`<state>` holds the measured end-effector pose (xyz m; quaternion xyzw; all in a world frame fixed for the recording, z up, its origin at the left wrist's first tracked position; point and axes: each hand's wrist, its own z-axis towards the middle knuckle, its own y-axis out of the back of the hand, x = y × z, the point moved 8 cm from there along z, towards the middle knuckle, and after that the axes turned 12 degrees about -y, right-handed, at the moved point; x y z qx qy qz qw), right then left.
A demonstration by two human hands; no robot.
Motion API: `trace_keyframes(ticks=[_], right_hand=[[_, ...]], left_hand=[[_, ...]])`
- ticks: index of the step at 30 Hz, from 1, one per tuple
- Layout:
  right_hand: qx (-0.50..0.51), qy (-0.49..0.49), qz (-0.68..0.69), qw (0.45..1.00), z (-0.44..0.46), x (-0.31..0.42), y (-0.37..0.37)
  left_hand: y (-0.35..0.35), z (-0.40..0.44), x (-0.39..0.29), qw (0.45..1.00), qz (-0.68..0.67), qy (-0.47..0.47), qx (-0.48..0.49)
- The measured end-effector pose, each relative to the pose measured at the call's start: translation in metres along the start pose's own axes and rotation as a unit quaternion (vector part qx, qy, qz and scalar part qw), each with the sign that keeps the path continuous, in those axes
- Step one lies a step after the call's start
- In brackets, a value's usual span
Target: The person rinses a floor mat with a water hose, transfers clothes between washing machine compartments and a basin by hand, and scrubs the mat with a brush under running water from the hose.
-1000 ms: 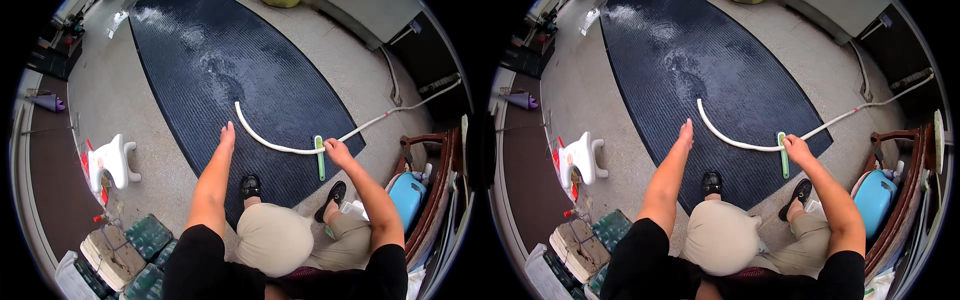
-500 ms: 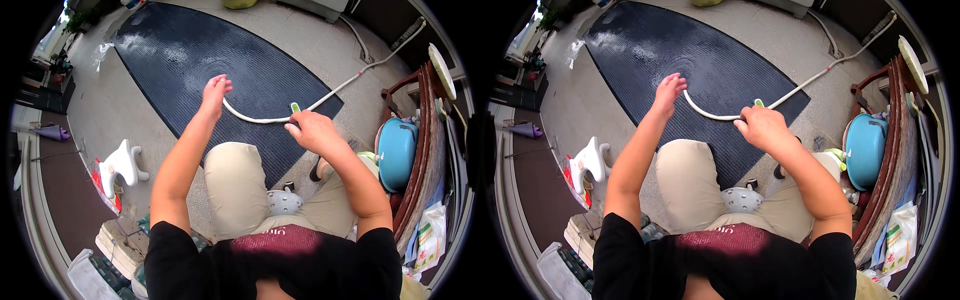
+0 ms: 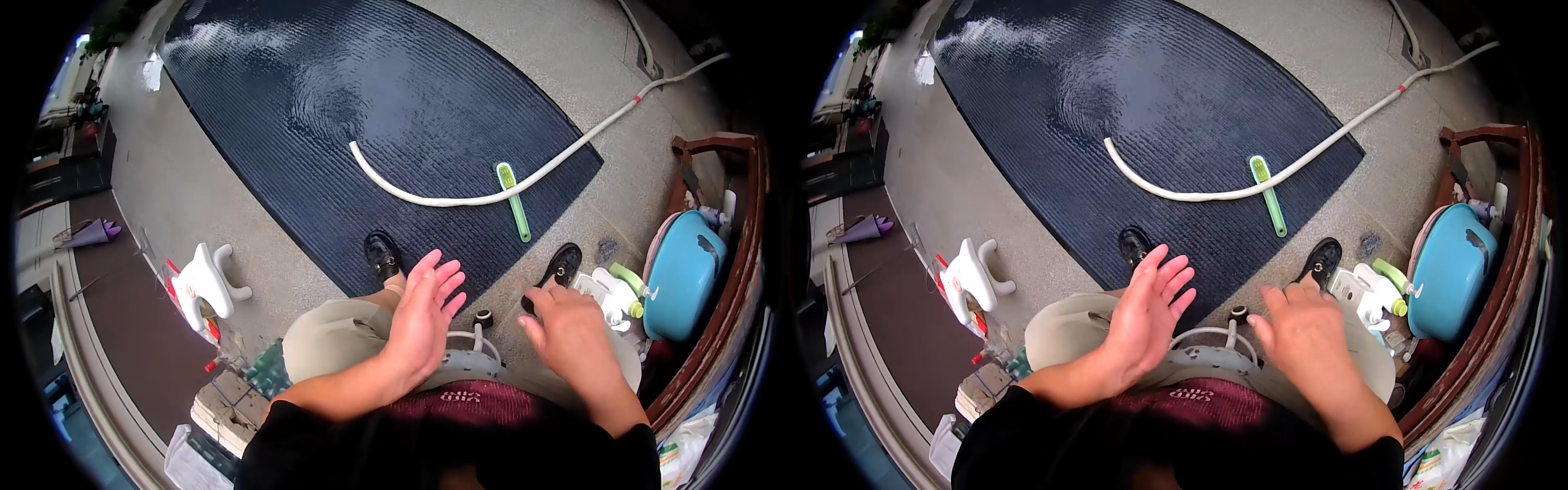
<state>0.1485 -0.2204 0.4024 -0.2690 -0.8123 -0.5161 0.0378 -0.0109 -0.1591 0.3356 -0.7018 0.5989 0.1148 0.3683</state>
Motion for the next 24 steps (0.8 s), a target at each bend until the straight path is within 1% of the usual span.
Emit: trace_keyframes(ticks=[2, 3, 5, 6, 7, 8, 9, 11, 12, 14, 15, 17, 20, 22, 24], right_hand=[[0.0, -0.089, 0.029, 0.996, 0.027, -0.035, 0.006], [0.018, -0.086, 0.033, 0.996, 0.043, -0.046, 0.006], [0.033, -0.149, 0.037, 0.988, 0.073, -0.078, 0.006], [0.048, -0.151, 0.04, 0.987, 0.088, -0.085, 0.002], [0.036, -0.157, 0.036, 0.986, 0.1, -0.091, 0.004], [0.019, -0.167, 0.031, 0.985, 0.11, -0.095, 0.007], [0.024, -0.176, 0.03, 0.984, 0.119, -0.098, 0.005], [0.05, -0.154, 0.07, 0.984, 0.136, -0.091, -0.003], [0.057, -0.156, 0.067, 0.984, 0.14, -0.087, -0.007], [0.105, -0.132, 0.093, 0.981, 0.145, -0.07, -0.023], [0.11, -0.131, 0.093, 0.981, 0.147, -0.061, -0.027], [0.132, -0.092, 0.108, 0.981, 0.147, -0.039, -0.036], [0.119, -0.104, 0.104, 0.982, 0.142, -0.026, -0.067], [0.121, -0.111, 0.082, 0.983, 0.137, -0.02, -0.085], [0.152, -0.099, 0.041, 0.983, 0.118, -0.014, -0.115]], left_hand=[[0.014, 0.029, -0.012, 0.997, 0.004, 0.017, -0.081], [0.02, 0.046, -0.018, 0.994, 0.003, 0.013, -0.113], [0.03, 0.077, -0.027, 0.984, -0.008, -0.004, -0.18], [0.034, 0.089, -0.03, 0.979, -0.012, -0.008, -0.204], [0.03, 0.098, -0.032, 0.974, -0.006, 0.007, -0.225], [0.027, 0.105, -0.033, 0.974, 0.0, 0.018, -0.227], [0.023, 0.108, -0.03, 0.972, -0.012, 0.044, -0.232], [0.016, 0.112, -0.024, 0.968, -0.04, 0.087, -0.23], [0.013, 0.114, -0.024, 0.967, -0.043, 0.093, -0.233], [0.004, 0.118, -0.017, 0.966, -0.051, 0.122, -0.221], [0.003, 0.118, -0.009, 0.965, -0.05, 0.14, -0.217], [0.007, 0.108, 0.014, 0.957, -0.03, 0.189, -0.217], [0.008, 0.076, 0.053, 0.939, 0.008, 0.271, -0.213], [0.009, 0.057, 0.071, 0.939, 0.033, 0.276, -0.2], [0.012, 0.04, 0.087, 0.935, 0.018, 0.279, -0.217]])
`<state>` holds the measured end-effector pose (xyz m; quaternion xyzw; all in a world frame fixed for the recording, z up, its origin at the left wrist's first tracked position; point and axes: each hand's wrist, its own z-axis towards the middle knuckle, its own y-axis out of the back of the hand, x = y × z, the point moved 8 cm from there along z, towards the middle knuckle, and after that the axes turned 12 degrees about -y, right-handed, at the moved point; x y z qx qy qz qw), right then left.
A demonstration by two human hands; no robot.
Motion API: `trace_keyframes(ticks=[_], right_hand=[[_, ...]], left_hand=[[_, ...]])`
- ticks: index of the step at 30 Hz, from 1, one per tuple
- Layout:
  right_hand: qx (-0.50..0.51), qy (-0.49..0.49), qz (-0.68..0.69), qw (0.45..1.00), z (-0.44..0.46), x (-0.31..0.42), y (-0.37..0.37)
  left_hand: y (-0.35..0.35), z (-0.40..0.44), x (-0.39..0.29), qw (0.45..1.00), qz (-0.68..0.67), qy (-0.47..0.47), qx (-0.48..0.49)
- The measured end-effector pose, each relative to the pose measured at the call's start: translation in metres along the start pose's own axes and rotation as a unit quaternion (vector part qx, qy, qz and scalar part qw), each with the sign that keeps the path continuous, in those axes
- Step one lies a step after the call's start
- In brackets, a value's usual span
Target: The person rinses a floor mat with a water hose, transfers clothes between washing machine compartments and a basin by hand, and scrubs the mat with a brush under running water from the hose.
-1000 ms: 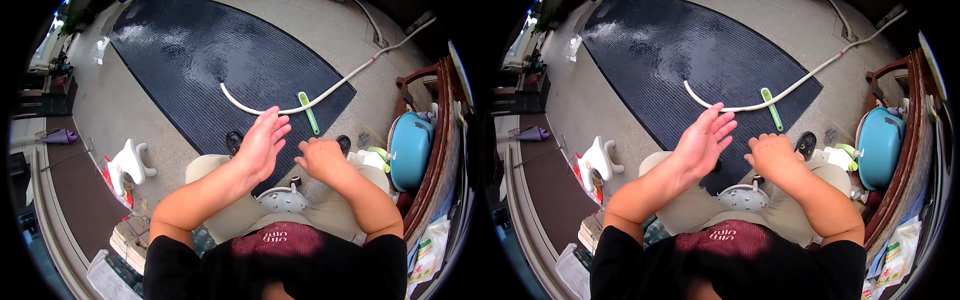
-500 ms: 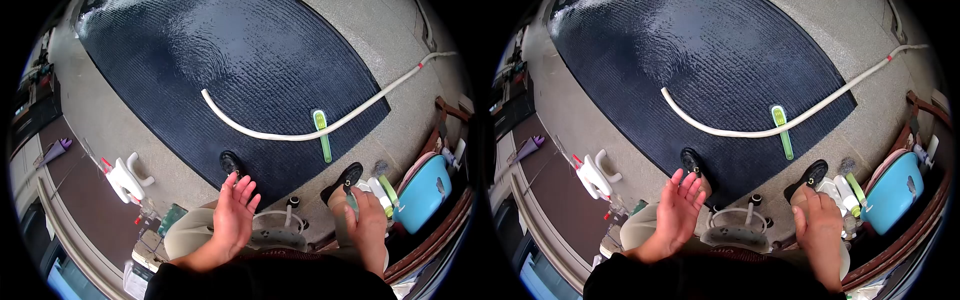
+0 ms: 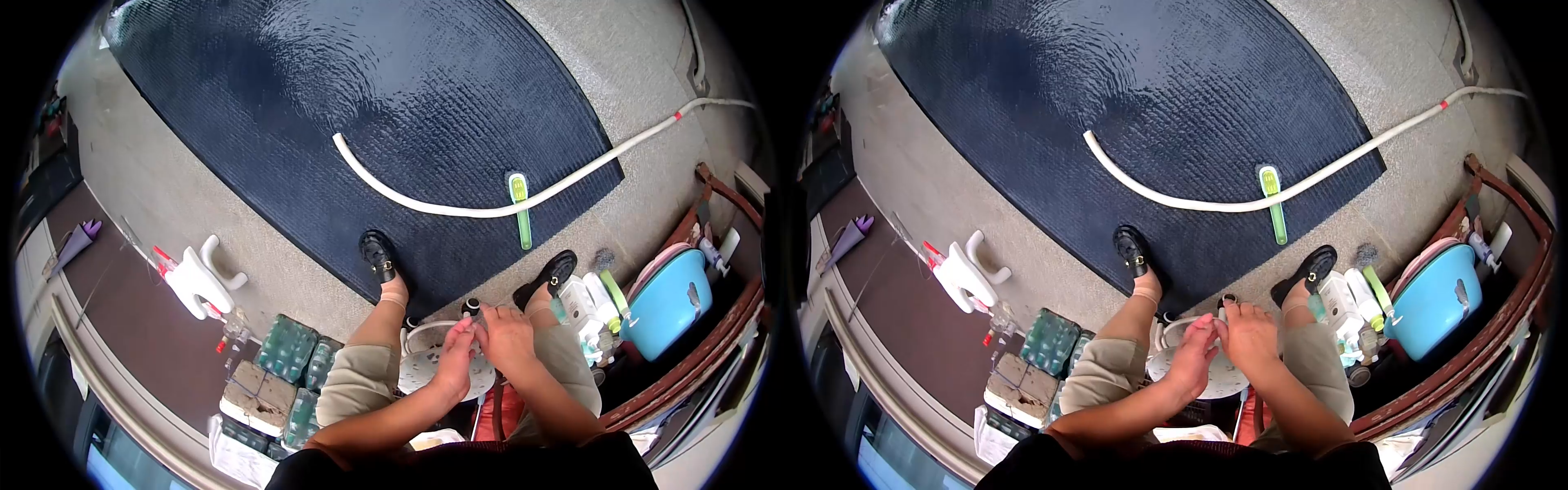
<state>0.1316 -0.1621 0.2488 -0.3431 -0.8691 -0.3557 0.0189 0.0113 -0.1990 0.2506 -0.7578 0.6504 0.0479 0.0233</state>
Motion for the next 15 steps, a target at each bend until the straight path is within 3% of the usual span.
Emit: trace_keyframes(ticks=[2, 4, 5, 6, 8, 10, 12, 13, 15], right_hand=[[0.041, -0.012, -0.004, 0.999, -0.008, -0.002, -0.035], [-0.014, 0.029, 0.086, 0.996, -0.014, 0.003, -0.038], [-0.033, -0.004, 0.089, 0.995, -0.014, -0.002, -0.032], [-0.054, -0.011, 0.079, 0.995, -0.019, -0.005, -0.031], [0.007, -0.072, 0.001, 0.997, -0.041, -0.021, -0.041], [0.066, -0.059, -0.04, 0.995, -0.079, -0.013, -0.032], [0.025, -0.002, -0.004, 1.0, -0.107, 0.017, 0.056], [0.003, 0.06, 0.042, 0.997, -0.118, 0.036, 0.098], [-0.073, 0.072, 0.019, 0.995, -0.129, 0.006, 0.159]], left_hand=[[0.0, 0.002, 0.02, 0.999, -0.048, -0.006, 0.021], [-0.001, 0.0, 0.015, 0.996, -0.016, -0.087, 0.034], [-0.007, 0.005, 0.013, 0.983, 0.007, -0.126, 0.132], [-0.003, 0.007, 0.004, 0.979, 0.006, -0.13, 0.155], [-0.007, -0.011, 0.007, 0.944, -0.139, 0.068, 0.292], [0.019, -0.02, 0.029, 0.923, -0.123, 0.139, 0.337], [0.019, -0.056, -0.02, 0.891, -0.219, 0.1, 0.384], [0.022, -0.069, -0.062, 0.903, -0.252, 0.018, 0.346], [0.058, -0.095, -0.139, 0.915, -0.291, -0.119, 0.252]])
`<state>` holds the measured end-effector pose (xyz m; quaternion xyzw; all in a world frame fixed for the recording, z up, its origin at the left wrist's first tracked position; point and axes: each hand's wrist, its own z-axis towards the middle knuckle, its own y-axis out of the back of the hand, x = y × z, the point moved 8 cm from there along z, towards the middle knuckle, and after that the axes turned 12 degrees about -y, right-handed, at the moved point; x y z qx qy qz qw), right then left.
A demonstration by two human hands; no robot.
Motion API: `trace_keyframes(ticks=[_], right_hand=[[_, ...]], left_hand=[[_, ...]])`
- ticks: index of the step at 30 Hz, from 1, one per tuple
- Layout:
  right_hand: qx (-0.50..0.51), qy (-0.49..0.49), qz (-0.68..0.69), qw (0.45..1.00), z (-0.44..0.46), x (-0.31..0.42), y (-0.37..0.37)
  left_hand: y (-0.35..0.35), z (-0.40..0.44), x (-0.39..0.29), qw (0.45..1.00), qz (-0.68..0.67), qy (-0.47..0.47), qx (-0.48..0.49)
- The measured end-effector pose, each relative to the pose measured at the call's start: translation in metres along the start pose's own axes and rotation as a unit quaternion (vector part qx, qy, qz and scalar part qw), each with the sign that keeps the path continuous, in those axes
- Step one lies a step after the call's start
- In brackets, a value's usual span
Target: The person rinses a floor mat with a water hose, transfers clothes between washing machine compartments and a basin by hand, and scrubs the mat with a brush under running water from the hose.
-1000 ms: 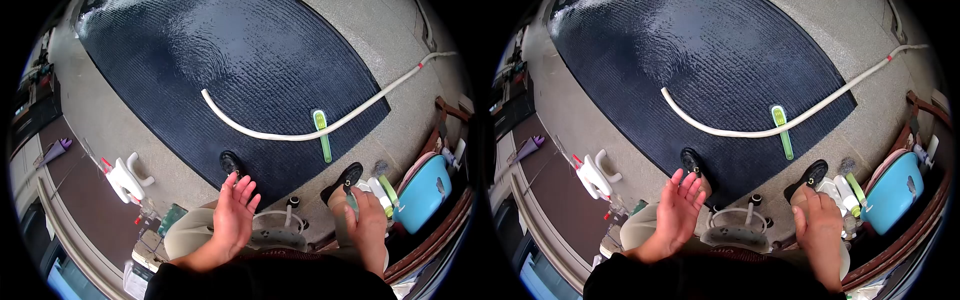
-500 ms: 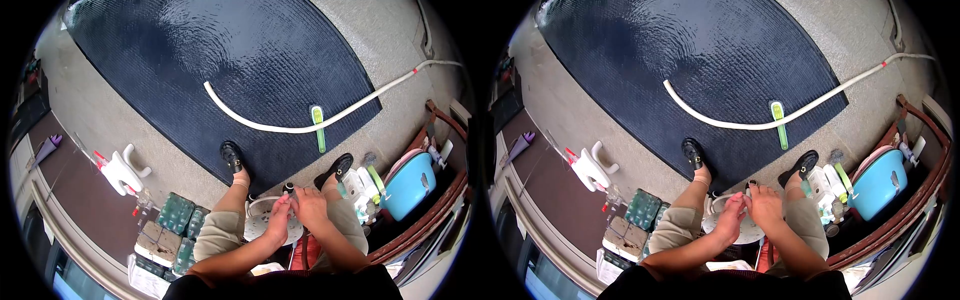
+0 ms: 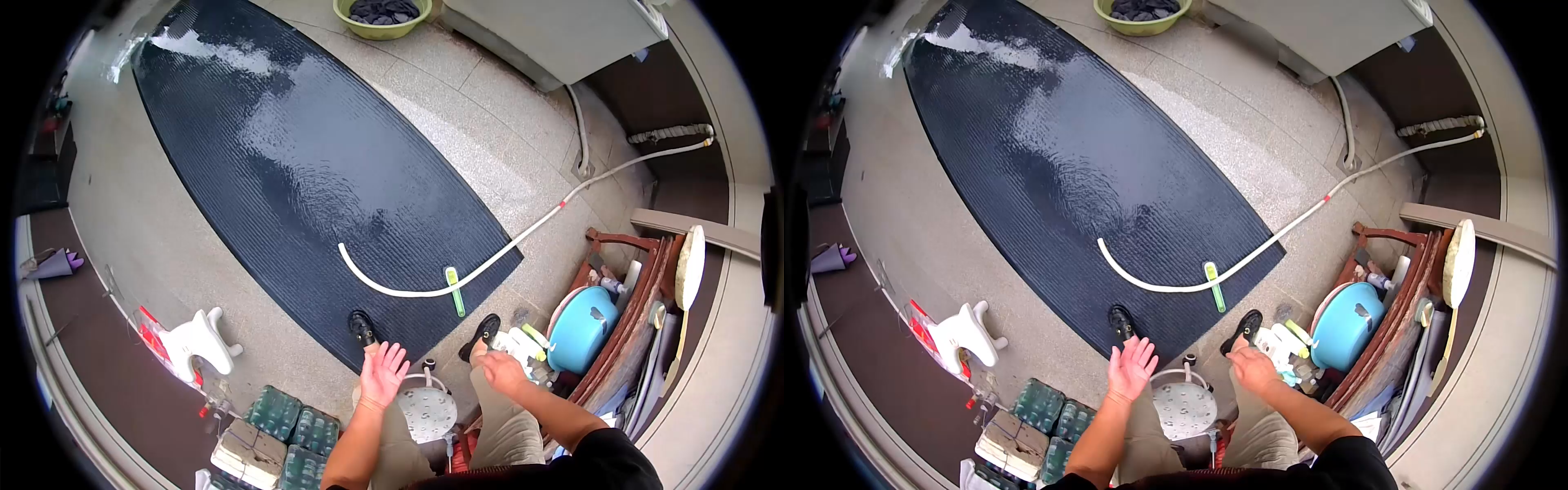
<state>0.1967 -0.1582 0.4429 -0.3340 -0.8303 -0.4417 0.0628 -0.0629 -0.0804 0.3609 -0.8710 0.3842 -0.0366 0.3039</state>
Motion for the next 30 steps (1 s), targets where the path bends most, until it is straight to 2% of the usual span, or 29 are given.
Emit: trace_keyframes(ticks=[1, 2, 3, 4, 5, 7, 8, 9, 10, 11, 12, 13, 14, 16, 17, 18, 19, 20, 21, 22, 23, 25, 26, 27, 28, 29, 30], right_hand=[[-0.023, -0.065, -0.02, 0.997, -0.003, -0.03, 0.027], [0.003, -0.257, 0.03, 0.966, -0.015, -0.066, 0.059], [-0.066, -0.355, 0.066, 0.93, -0.04, -0.138, 0.061], [-0.142, -0.408, 0.08, 0.898, -0.07, -0.189, 0.077], [-0.174, -0.446, 0.018, 0.878, -0.103, -0.191, 0.11], [-0.146, -0.482, -0.031, 0.863, -0.168, -0.182, 0.145], [-0.157, -0.494, -0.017, 0.855, -0.198, -0.179, 0.147], [-0.125, -0.496, -0.041, 0.858, -0.219, -0.179, 0.138], [-0.09, -0.495, -0.066, 0.861, -0.235, -0.182, 0.126], [-0.094, -0.502, -0.059, 0.858, -0.243, -0.183, 0.113], [0.019, -0.479, -0.021, 0.878, -0.24, -0.191, 0.067], [0.067, -0.464, 0.005, 0.883, -0.239, -0.18, 0.048], [0.115, -0.449, 0.032, 0.885, -0.239, -0.168, 0.03], [0.09, -0.428, 0.004, 0.899, -0.221, -0.098, 0.046], [0.082, -0.404, -0.037, 0.91, -0.215, -0.081, 0.05], [0.084, -0.4, -0.017, 0.912, -0.208, -0.081, 0.041], [0.087, -0.402, -0.009, 0.911, -0.204, -0.08, 0.038], [0.11, -0.415, 0.059, 0.901, -0.198, -0.078, 0.037], [0.131, -0.425, 0.126, 0.887, -0.189, -0.075, 0.039], [0.124, -0.503, 0.304, 0.799, -0.191, -0.071, 0.043], [0.125, -0.503, 0.31, 0.797, -0.187, -0.078, 0.042], [0.102, -0.497, 0.361, 0.782, -0.166, -0.096, 0.049], [0.117, -0.507, 0.355, 0.777, -0.159, -0.092, 0.07], [0.153, -0.387, 0.256, 0.872, -0.14, -0.107, 0.068], [0.15, -0.259, 0.148, 0.943, -0.124, -0.102, 0.087], [0.125, -0.296, 0.168, 0.932, -0.116, -0.119, 0.102], [0.097, -0.33, 0.19, 0.92, -0.108, -0.13, 0.122]], left_hand=[[-0.002, -0.005, -0.046, 0.997, 0.014, -0.069, -0.029], [0.006, -0.017, -0.086, 0.99, 0.08, -0.1, -0.054], [0.023, -0.031, -0.123, 0.978, 0.145, -0.13, -0.081], [0.048, -0.05, -0.153, 0.966, 0.195, -0.132, -0.107], [0.068, -0.08, -0.182, 0.94, 0.286, -0.117, -0.148], [0.14, -0.131, -0.231, 0.859, 0.438, -0.075, -0.253], [0.195, -0.148, -0.253, 0.844, 0.487, -0.062, -0.216], [0.241, -0.168, -0.27, 0.848, 0.492, -0.058, -0.189], [0.282, -0.187, -0.295, 0.764, 0.617, 0.02, -0.185], [0.292, -0.198, -0.319, 0.76, 0.625, 0.019, -0.177], [0.3, -0.213, -0.357, 0.651, 0.724, 0.012, -0.23], [0.29, -0.226, -0.39, 0.525, 0.804, 0.0, -0.278], [0.271, -0.222, -0.407, 0.487, 0.836, -0.04, -0.249], [0.222, -0.202, -0.437, 0.41, 0.878, -0.111, -0.219], [0.19, -0.17, -0.447, 0.405, 0.871, -0.18, -0.213], [0.156, -0.134, -0.457, 0.411, 0.843, -0.283, -0.199], [0.117, -0.099, -0.465, 0.422, 0.713, -0.547, -0.123], [0.115, -0.048, -0.455, 0.435, 0.866, -0.17, -0.179], [-0.018, -0.067, -0.439, 0.414, 0.873, -0.198, -0.166], [-0.089, -0.064, -0.428, 0.465, 0.827, -0.265, -0.173], [-0.137, -0.045, -0.419, 0.512, 0.778, -0.349, -0.107], [-0.216, -0.007, -0.396, 0.562, 0.745, -0.352, -0.069], [-0.267, -0.007, -0.378, 0.511, 0.777, -0.364, -0.051], [-0.315, -0.014, -0.356, 0.458, 0.805, -0.375, -0.033], [-0.347, -0.013, -0.334, 0.504, 0.797, -0.33, -0.028], [-0.373, -0.017, -0.309, 0.59, 0.76, -0.271, -0.027], [-0.38, 0.004, -0.295, 0.519, 0.802, -0.294, 0.031]])
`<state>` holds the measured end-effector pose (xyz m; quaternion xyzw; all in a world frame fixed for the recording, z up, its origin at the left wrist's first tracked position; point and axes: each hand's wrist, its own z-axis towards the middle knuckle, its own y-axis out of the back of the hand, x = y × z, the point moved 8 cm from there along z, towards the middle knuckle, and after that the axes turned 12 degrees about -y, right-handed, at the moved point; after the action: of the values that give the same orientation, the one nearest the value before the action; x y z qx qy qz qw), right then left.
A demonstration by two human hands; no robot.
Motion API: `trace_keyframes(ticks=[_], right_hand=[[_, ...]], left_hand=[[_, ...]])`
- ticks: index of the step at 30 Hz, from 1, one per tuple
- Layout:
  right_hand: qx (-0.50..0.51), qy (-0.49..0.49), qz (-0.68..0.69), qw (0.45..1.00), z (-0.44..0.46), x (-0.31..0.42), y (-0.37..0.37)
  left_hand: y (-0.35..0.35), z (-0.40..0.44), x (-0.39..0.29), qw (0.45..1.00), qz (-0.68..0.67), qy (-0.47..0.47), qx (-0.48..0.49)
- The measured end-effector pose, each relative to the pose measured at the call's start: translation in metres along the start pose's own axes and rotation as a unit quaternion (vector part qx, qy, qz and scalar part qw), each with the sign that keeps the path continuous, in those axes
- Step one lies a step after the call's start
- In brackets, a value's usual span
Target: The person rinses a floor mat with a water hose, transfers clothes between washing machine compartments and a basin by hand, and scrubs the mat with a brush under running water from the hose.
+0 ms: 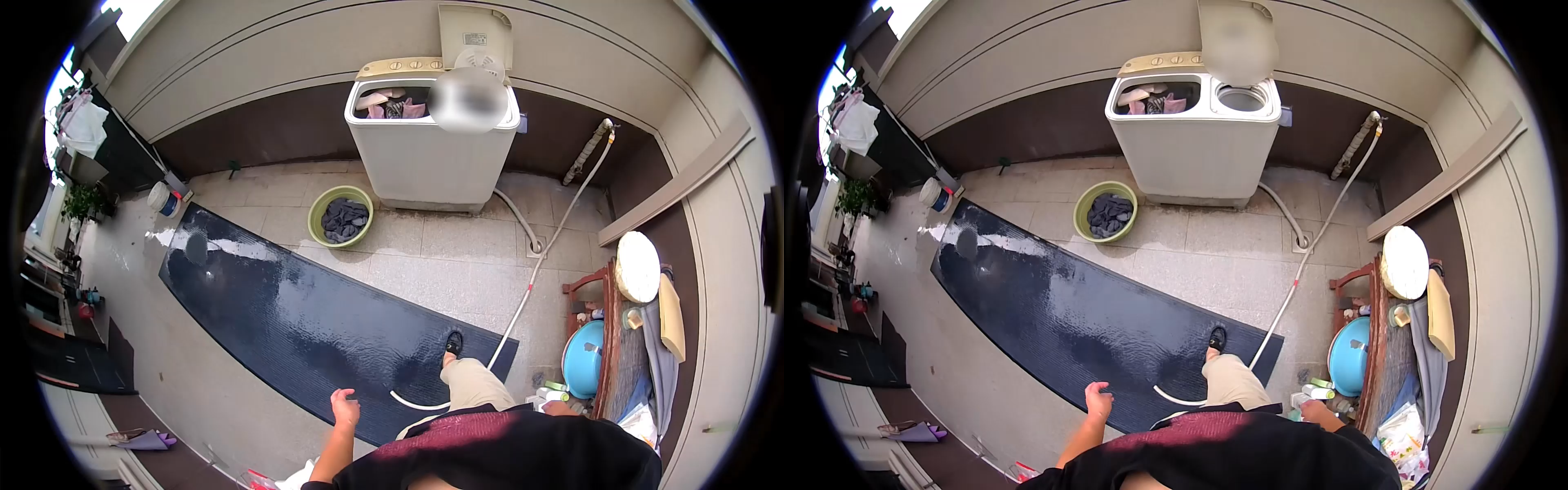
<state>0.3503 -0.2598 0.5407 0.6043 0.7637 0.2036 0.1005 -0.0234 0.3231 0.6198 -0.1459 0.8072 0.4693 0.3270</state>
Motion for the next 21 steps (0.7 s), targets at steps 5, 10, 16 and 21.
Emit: trace_keyframes(ticks=[5, 10, 16, 21], right_hand=[[-0.194, -0.132, -0.023, 0.972, 0.074, 0.026, 0.166], [-0.447, 0.027, 0.027, 0.894, 0.127, 0.249, 0.49], [-0.637, 0.195, 0.064, 0.743, 0.17, 0.501, 0.763], [-0.663, 0.141, 0.0, 0.735, 0.26, 0.566, 0.816]], left_hand=[[-0.052, 0.042, -0.041, 0.987, 0.048, 0.134, 0.074], [-0.037, 0.189, -0.08, 0.993, 0.001, 0.116, -0.034], [0.02, 0.462, -0.335, 0.976, 0.049, -0.094, -0.192], [0.003, 0.7, -0.495, 0.961, -0.037, -0.105, -0.253]])
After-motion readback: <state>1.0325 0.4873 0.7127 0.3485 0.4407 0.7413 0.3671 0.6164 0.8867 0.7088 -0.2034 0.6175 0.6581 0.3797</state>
